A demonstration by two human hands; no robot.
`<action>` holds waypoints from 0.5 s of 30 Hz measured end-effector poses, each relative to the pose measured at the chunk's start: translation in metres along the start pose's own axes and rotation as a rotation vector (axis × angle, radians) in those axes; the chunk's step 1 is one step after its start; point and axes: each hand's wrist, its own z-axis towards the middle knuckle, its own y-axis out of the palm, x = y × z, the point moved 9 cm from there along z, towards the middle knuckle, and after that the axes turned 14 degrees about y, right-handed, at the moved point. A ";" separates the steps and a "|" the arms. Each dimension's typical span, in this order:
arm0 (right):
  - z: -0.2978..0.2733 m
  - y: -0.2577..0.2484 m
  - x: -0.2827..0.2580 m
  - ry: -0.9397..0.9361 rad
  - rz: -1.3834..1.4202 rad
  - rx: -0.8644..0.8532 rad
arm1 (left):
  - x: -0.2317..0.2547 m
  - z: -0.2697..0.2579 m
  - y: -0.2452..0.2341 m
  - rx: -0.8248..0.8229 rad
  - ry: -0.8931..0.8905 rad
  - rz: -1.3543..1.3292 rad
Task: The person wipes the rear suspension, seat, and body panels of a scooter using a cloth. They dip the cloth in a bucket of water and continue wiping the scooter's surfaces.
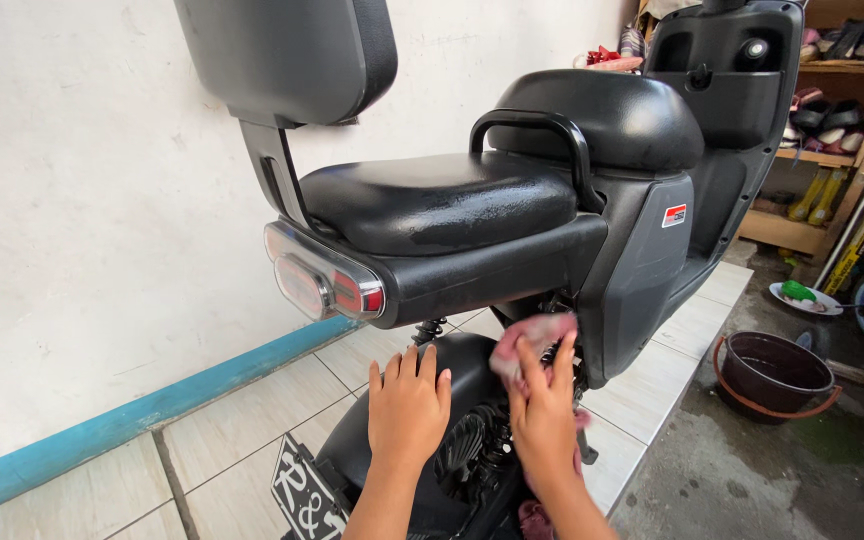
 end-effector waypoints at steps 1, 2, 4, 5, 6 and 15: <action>-0.011 0.005 0.004 0.012 -0.049 -0.036 | 0.000 0.000 -0.001 -0.011 -0.007 -0.003; -0.024 0.009 0.010 0.028 -0.099 -0.071 | -0.001 0.002 0.000 -0.026 -0.011 -0.007; -0.044 0.014 0.020 0.024 -0.143 -0.117 | -0.001 0.003 -0.001 -0.031 -0.012 -0.010; -0.054 0.014 0.026 0.003 -0.137 -0.127 | 0.000 0.003 -0.004 -0.022 -0.009 -0.009; -0.068 0.014 0.035 -0.013 -0.134 -0.138 | 0.001 0.001 -0.004 -0.018 -0.003 -0.011; -0.156 -0.006 0.152 -0.283 -0.112 -0.278 | 0.009 0.001 -0.018 0.076 0.048 0.063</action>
